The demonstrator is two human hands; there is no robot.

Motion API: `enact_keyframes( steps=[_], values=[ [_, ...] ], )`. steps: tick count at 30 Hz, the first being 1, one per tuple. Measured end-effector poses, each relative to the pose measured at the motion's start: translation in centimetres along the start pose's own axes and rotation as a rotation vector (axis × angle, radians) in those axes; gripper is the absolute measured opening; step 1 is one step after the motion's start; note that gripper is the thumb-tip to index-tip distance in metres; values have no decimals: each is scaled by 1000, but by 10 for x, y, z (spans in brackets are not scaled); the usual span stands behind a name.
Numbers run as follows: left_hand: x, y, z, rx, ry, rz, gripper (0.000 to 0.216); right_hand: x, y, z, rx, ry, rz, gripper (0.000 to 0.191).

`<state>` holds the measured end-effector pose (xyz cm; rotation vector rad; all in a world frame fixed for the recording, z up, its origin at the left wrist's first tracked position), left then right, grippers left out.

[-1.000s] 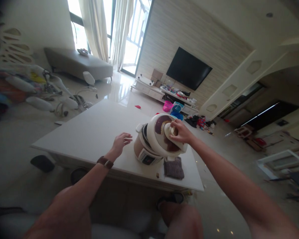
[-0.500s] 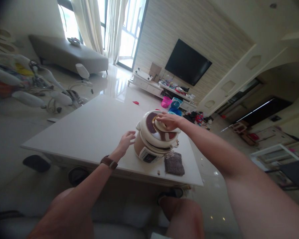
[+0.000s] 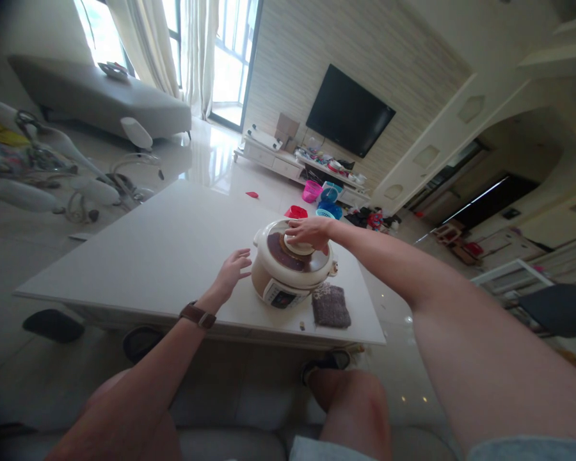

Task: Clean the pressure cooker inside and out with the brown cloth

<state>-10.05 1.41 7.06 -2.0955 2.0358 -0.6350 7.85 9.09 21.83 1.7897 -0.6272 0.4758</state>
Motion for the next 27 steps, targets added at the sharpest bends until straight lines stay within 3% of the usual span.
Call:
enact_keyframes(
  steps=[6,12,21,24,27],
  values=[
    [4,-5,-2,15,8,28,54,8,-10,-7,80,-26,133,87],
    [5,-11,1,-29,-5,91,60,17,-15,-3,116,-33,158,73],
    [5,-19,2,-35,-49,126,55,20,-23,-5,-26,-94,68,69],
    [4,-19,4,-47,-46,127,54,27,-19,-11,-174,-199,-14,81],
    [3,-17,6,-57,-51,111,52,31,-20,-18,-386,-449,-103,78]
  ],
)
Point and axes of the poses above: each hand's wrist, its own x-axis away from the middle knuckle, its own y-axis out of the back of the hand, z = x × y, the point moved 7 cm from there along -x, towards the middle knuckle, and after that the axes turned 5 degrees about x, right-handed, at the moved point
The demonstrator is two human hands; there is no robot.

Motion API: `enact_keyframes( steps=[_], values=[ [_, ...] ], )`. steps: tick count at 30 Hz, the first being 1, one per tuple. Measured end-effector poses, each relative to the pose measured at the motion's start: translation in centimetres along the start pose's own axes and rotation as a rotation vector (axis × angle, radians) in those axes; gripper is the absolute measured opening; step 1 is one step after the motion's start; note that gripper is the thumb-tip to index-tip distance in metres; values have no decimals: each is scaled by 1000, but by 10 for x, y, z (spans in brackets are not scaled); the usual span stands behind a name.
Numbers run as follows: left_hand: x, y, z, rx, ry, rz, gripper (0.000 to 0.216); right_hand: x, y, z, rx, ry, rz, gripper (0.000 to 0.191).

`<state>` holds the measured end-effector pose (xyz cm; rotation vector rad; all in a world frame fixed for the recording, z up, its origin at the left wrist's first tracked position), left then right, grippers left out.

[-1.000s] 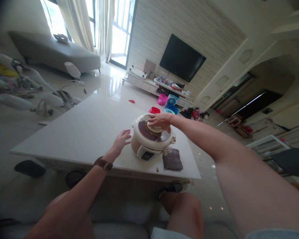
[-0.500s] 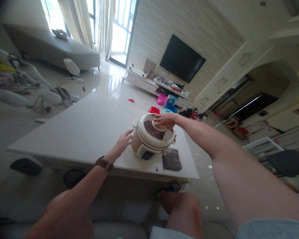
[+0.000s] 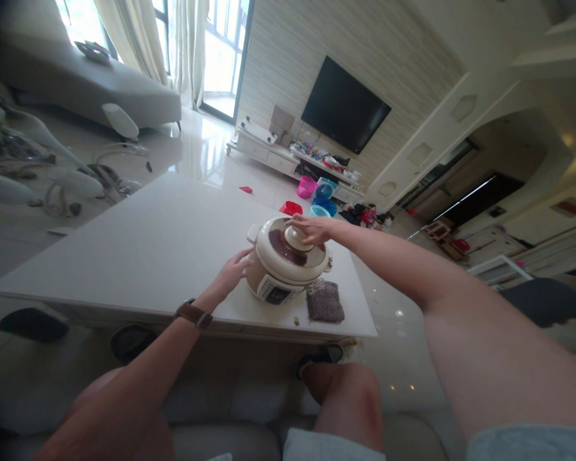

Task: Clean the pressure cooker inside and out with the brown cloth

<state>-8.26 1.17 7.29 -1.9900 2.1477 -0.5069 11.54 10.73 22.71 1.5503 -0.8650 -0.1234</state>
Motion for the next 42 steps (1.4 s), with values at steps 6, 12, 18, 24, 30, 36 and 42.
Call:
enact_keyframes(
  steps=[6,12,18,24,30,36,42],
  values=[
    [0,1,4,-39,5,-15,52,-3,-19,0,-106,-557,-158,46],
    [-4,3,12,-72,7,-23,52,-4,-28,1,-93,-679,-212,46],
    [-5,2,14,-90,0,-23,50,-2,-31,0,-50,-711,-286,45],
    [-4,-4,14,-121,3,-12,52,-2,-31,-1,-36,-631,-349,42],
    [-5,-10,21,-179,22,78,67,-1,-33,-5,2,-522,-424,40],
    [-6,-11,22,-244,-32,119,63,-3,-32,-6,62,-283,-365,44],
    [-6,-14,21,-265,-71,126,59,-2,-33,-6,135,-193,-322,45]
  ],
)
Point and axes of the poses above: each hand's wrist, its own x-axis away from the middle knuckle, its own y-axis out of the back of the hand, z = x × y, the point moved 7 cm from there along -x, towards the middle knuckle, and after that the axes turned 5 degrees about x, right-handed, at the moved point
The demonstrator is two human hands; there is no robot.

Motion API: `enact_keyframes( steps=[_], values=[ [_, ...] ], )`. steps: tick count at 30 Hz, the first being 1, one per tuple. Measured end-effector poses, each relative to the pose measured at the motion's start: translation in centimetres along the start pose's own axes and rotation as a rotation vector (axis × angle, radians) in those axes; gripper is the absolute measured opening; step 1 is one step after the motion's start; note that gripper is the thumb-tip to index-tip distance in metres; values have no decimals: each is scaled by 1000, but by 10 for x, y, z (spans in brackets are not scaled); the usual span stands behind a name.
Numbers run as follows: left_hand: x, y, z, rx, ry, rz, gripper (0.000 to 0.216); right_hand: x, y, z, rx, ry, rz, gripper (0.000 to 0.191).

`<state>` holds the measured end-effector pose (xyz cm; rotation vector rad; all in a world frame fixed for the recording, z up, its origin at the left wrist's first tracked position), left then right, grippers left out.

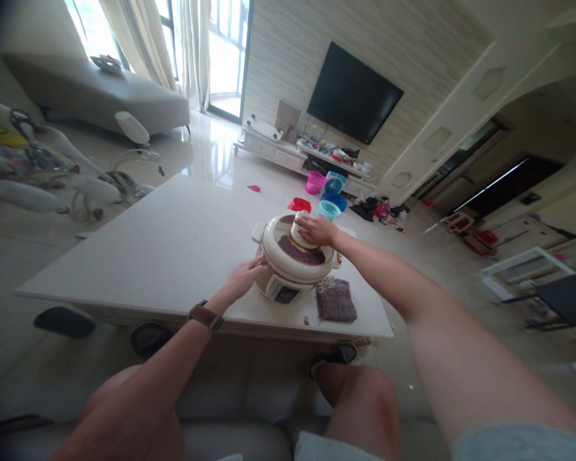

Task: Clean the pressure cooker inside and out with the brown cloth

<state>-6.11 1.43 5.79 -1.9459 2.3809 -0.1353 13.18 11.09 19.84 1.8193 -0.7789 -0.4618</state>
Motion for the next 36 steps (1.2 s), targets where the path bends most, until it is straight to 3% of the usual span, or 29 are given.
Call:
enact_keyframes(
  steps=[8,16,22,30,36],
  values=[
    [1,-3,2,-15,-2,-20,70,3,1,2,66,-127,-44,44],
    [2,-10,7,-27,26,-11,79,2,-3,-3,154,-104,-45,54],
    [2,-15,4,-80,15,-8,76,-7,-10,-15,194,-59,-18,56],
    [5,-17,1,-177,39,31,72,-23,-17,-32,174,-105,-27,51],
    [-3,-14,11,-187,52,24,68,-40,-18,-42,105,-123,-51,50]
  ],
)
Point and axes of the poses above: each hand's wrist, its own x-axis away from the middle knuckle, its own y-axis out of the back of the hand, z = x × y, the point moved 7 cm from there along -x, towards the middle knuckle, and after that the axes turned 5 degrees about x, right-handed, at the moved point
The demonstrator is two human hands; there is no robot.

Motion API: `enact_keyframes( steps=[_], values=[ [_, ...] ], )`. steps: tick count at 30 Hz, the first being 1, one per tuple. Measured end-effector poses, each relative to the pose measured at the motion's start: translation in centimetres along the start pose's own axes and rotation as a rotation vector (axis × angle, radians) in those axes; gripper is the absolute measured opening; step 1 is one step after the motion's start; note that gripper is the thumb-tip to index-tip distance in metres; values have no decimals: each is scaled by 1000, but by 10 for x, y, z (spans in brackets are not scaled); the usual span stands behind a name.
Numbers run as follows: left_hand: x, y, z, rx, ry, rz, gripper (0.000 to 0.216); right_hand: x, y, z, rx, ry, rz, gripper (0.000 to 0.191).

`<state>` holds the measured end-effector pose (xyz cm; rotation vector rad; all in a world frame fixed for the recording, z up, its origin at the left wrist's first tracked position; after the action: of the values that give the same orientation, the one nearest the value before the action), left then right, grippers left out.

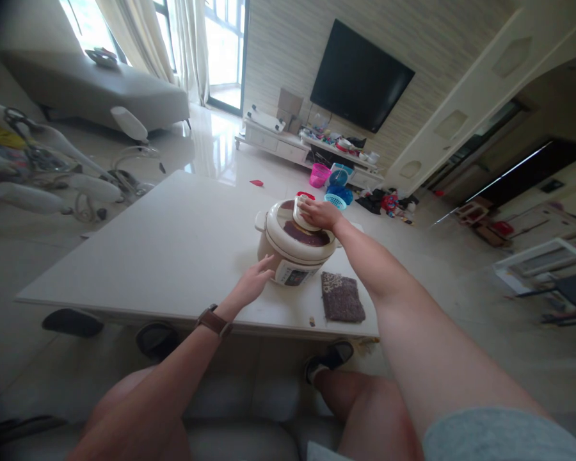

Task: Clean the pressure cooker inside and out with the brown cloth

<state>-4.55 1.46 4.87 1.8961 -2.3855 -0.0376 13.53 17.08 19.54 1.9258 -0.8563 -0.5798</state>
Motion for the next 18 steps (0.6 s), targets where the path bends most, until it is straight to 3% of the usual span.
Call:
enact_keyframes(
  steps=[3,5,7,9,10,11,13,14,18],
  values=[
    [-8,0,6,13,12,-16,65,-2,8,4,-35,17,-50,48],
    [-11,-2,7,27,16,-26,64,16,16,5,-79,-47,-162,45],
    [-12,-4,7,39,22,-39,63,59,19,1,-154,-262,-344,41],
    [-10,-8,6,43,27,-45,61,126,4,-1,-238,-608,-481,39],
    [-9,-11,5,43,26,-40,60,160,-14,3,-274,-769,-456,36],
    [-7,-14,4,39,24,-31,58,190,-39,13,-317,-879,-320,32],
    [-4,-19,4,19,19,-14,55,235,-98,50,-405,-932,127,30],
    [-2,-20,5,6,23,-11,54,251,-117,70,-432,-916,224,34],
    [4,-24,13,-32,40,-14,50,273,-156,126,-444,-939,381,45]
  ],
)
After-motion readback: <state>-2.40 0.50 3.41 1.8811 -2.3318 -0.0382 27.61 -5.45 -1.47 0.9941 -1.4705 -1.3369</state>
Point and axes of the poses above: each hand's wrist, its own x-axis away from the middle knuckle, its own y-axis out of the back of the hand, z = x × y, the point moved 7 cm from there along -x, towards the middle knuckle, and after that the axes turned 5 degrees about x, right-handed, at the moved point
